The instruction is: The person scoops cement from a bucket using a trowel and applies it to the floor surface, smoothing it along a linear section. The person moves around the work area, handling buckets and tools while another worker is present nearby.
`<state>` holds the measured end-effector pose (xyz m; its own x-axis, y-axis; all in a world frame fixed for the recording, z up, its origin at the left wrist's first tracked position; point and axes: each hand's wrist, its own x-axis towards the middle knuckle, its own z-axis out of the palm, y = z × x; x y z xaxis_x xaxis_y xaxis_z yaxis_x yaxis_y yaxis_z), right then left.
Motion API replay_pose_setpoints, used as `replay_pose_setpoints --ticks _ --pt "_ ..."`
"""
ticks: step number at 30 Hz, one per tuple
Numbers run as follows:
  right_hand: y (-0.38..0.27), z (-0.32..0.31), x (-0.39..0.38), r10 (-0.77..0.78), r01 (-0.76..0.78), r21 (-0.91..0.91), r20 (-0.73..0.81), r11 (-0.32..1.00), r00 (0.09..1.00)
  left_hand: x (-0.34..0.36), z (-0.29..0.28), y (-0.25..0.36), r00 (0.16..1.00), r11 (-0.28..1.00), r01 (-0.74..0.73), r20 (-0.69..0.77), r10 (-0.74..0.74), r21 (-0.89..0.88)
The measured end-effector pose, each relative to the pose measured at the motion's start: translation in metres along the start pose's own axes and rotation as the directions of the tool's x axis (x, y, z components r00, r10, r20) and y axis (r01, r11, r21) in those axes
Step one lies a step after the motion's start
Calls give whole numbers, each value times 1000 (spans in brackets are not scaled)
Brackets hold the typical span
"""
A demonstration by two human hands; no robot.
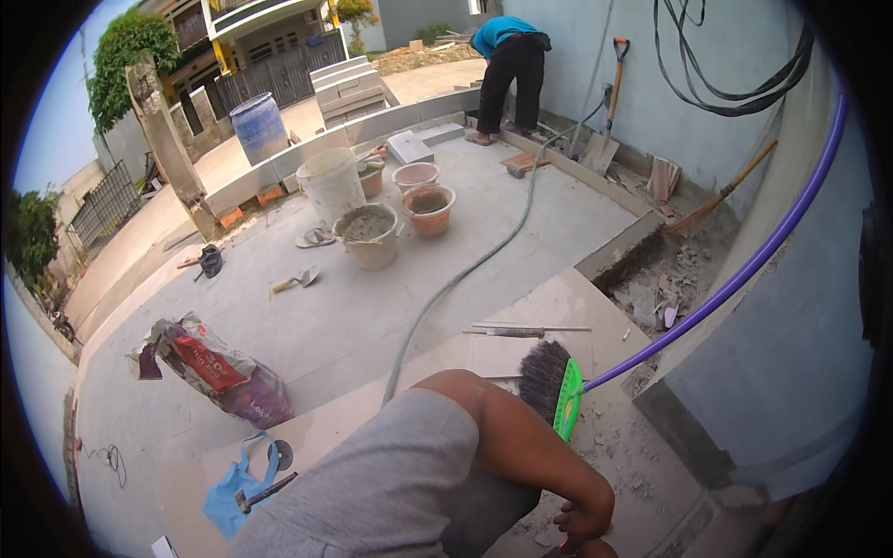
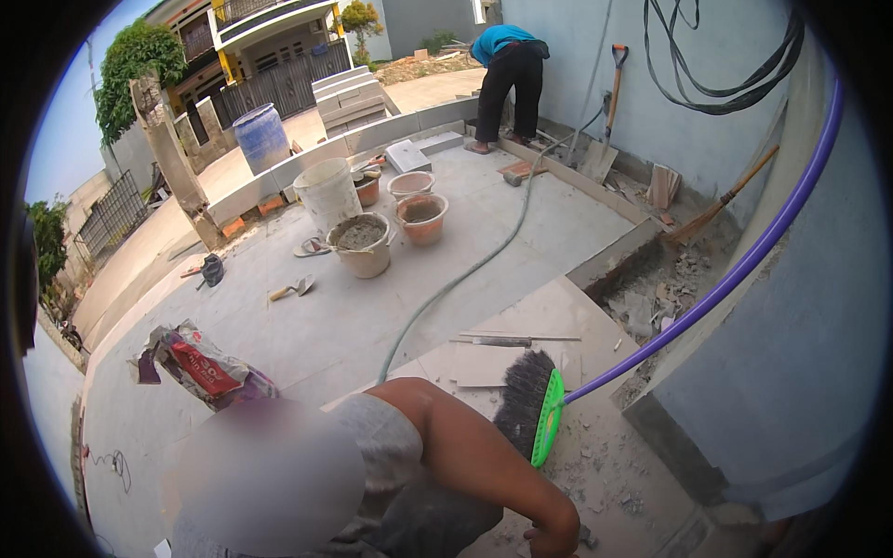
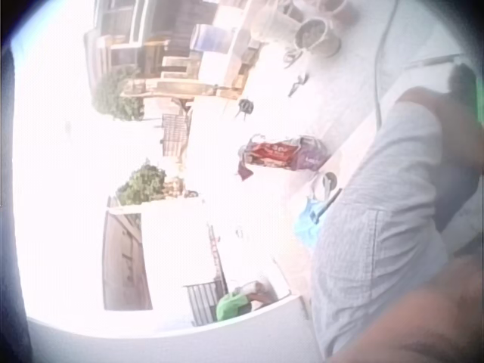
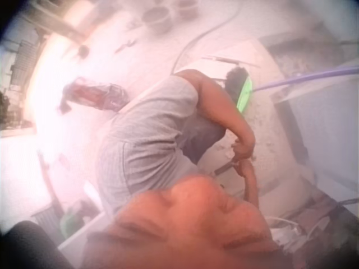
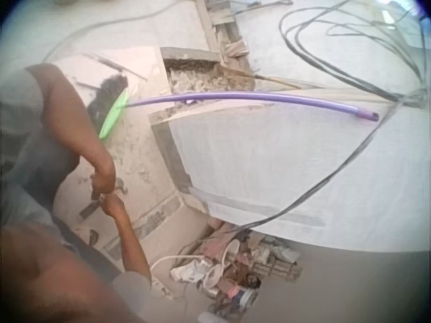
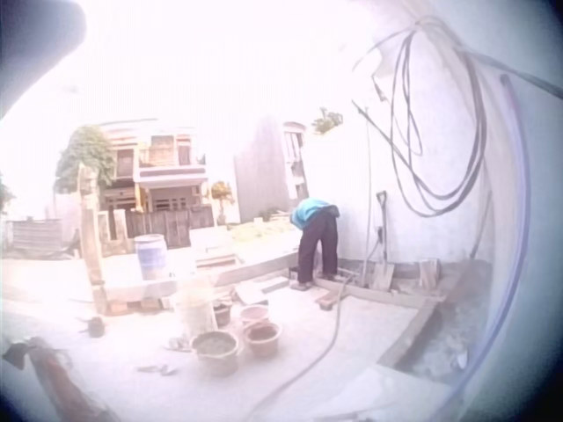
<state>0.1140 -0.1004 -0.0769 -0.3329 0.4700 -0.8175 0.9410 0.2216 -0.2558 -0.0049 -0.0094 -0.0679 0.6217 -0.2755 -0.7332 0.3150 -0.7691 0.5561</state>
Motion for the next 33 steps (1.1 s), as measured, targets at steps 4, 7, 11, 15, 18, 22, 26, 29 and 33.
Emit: replay_pose_setpoints --ticks 4,7,11,15,18,22,26,29,33 --pt "44 67 35 20 -19 -25 66 1000 998 -22 -8 13 998 998 58 16 -58 6" --pt "91 97 48 -2 3 -49 18 999 1000 -36 -9 20 997 997 79 12 -79 11" --pt "152 109 42 58 -19 105 -383 994 922 -38 -5 23 995 995 96 10 -96 1" --pt "222 119 31 243 -229 89 -475 969 846 -27 -4 17 994 994 106 26 -106 -11" --pt "259 134 24 463 -395 244 -503 886 730 -23 -6 16 994 994 107 31 -106 -29" --pt "287 152 20 645 -475 438 -469 763 604 -20 -9 12 996 994 88 23 -87 -59" --pt "302 169 22 726 -479 553 -428 682 538 -22 -15 21 989 990 140 47 -138 -33" --pt "302 180 26 751 -463 603 -412 649 516 -12 -3 11 995 995 101 -7 -101 -27" --pt "302 197 27 780 -449 653 -395 610 484 -3 8 5 995 994 96 -11 -96 -46"
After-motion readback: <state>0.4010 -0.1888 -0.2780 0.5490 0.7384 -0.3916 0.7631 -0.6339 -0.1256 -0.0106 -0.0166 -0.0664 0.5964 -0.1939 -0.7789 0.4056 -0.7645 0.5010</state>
